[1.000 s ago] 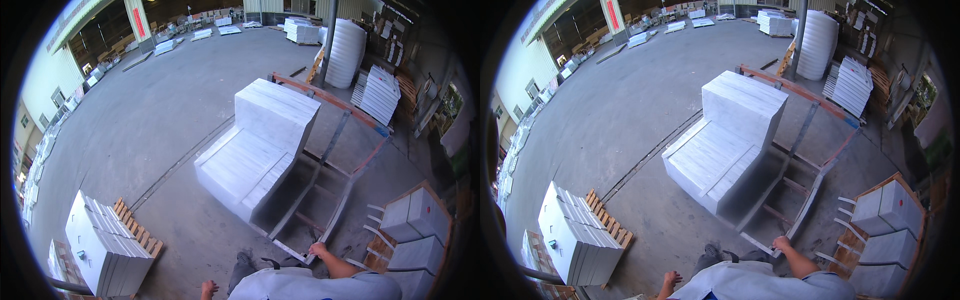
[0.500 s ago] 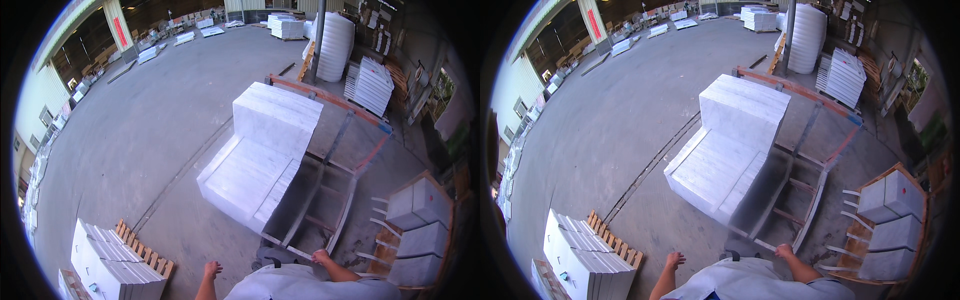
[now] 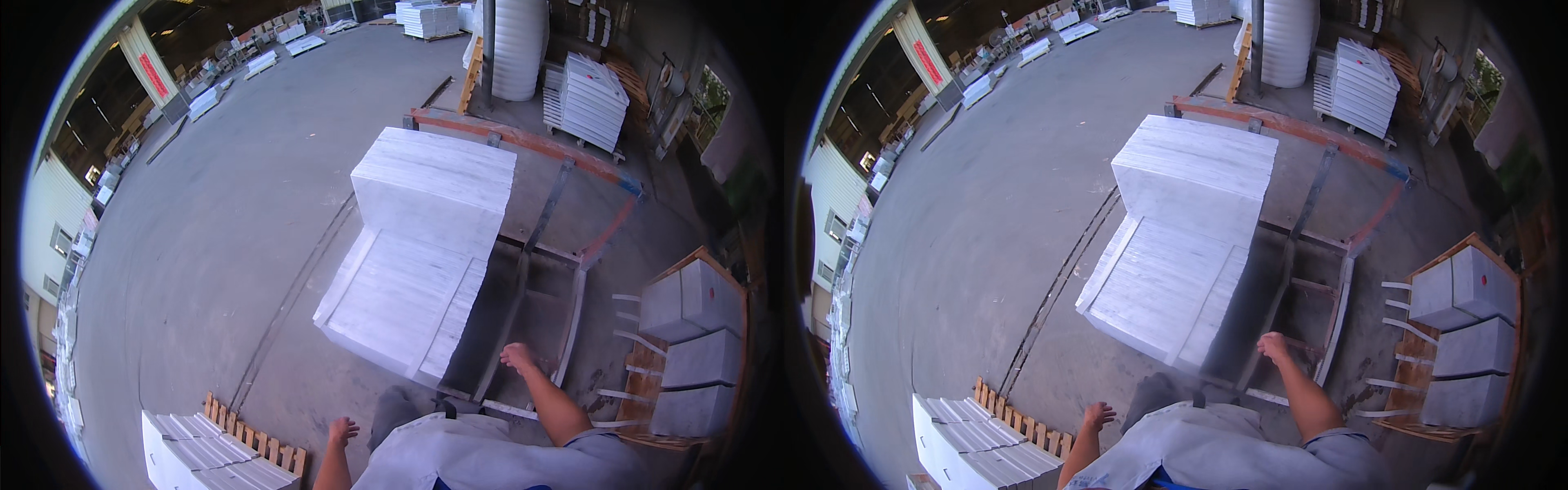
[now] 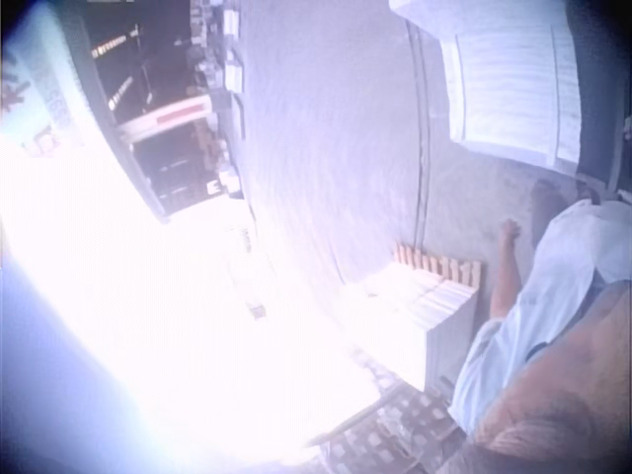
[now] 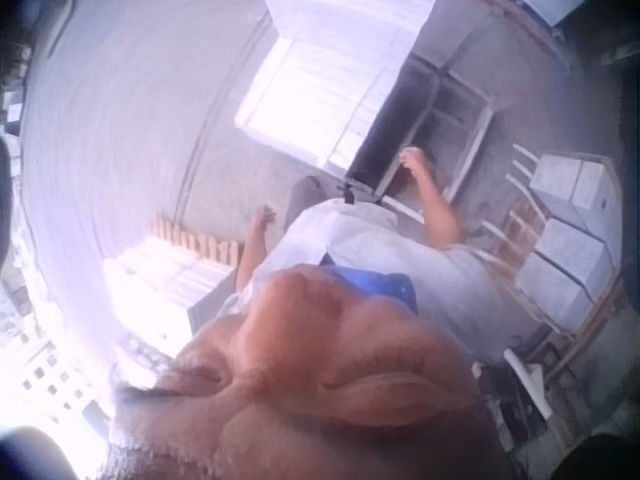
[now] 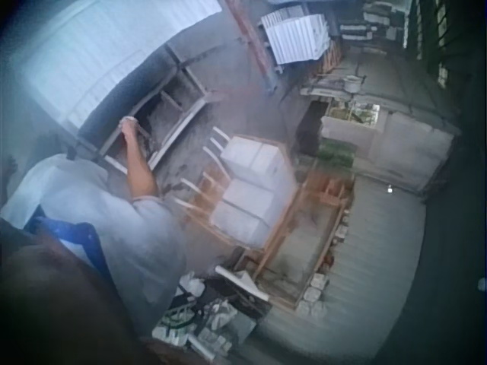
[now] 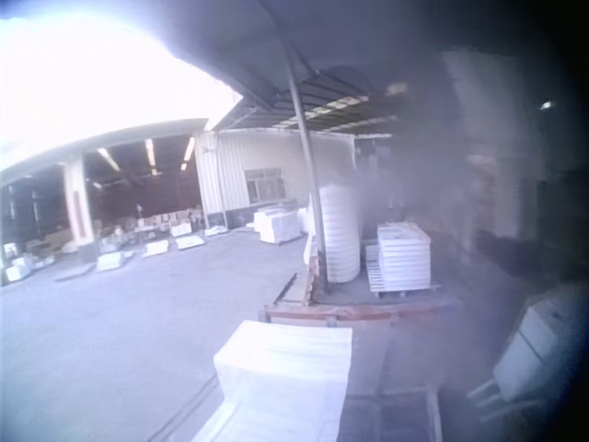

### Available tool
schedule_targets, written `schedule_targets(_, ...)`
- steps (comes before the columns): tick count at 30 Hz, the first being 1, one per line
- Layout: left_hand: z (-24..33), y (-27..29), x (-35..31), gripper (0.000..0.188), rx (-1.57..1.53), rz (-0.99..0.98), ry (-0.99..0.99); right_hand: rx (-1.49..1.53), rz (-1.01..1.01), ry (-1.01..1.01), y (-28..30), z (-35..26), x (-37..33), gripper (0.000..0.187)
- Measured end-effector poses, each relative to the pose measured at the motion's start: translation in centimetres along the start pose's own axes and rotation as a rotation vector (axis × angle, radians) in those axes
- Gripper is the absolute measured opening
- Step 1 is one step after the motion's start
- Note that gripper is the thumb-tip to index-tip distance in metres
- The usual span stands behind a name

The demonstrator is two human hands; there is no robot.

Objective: The person repeatedly picks up stacks of white rectangular panels from a metal cart and places them onto a wooden rack. The person handles the panels by hand, walking between the cart and the rack multiple times to transfer the material.

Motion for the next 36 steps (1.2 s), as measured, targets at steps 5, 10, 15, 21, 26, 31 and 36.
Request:
schedule_targets(5, 10.4, -4.7, 4.2, 0.043, 0.126, -0.057, -0.051, 0.142, 0.083, 0.067, -0.2, -8.1, 1.4, 0.025)
schedule_targets(10, 23.4, -12.4, 9.0, 0.045, 0.276, -0.217, -0.176, 0.222, 0.243, 0.105, -0.2, -14.7, 4.0, 0.032)
schedule_targets(15, 35.6, -20.3, 14.8, 0.052, 0.278, -0.370, -0.224, 0.238, 0.363, 0.099, 0.3, -21.0, 8.7, 0.039)
schedule_targets(21, 48.6, -28.8, 20.3, 0.051, 0.310, -0.486, -0.350, 0.100, 0.709, 0.118, 3.8, -26.6, 16.3, 0.037)
schedule_targets(26, 57.6, -35.3, 24.4, 0.050, 0.344, -0.516, -0.462, -0.175, 0.815, -0.015, 7.2, -31.2, 20.8, 0.055)
schedule_targets(31, 65.2, -40.9, 27.1, 0.055, 0.298, -0.412, -0.615, -0.192, 0.919, 0.041, 7.8, -35.1, 23.7, 0.068)
schedule_targets(36, 71.1, -45.2, 28.1, 0.059, 0.252, -0.347, -0.748, -0.277, 1.012, 0.028, 6.6, -36.0, 25.2, 0.068)
Point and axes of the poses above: each hand's wrist, its own x-axis towards the middle knuckle, its own y-axis out of the back of the hand, z = x × y, the point moved 9 cm from there along x, towards the middle knuckle, and after that the axes turned 13 degrees about -x, right-handed, at the moved point
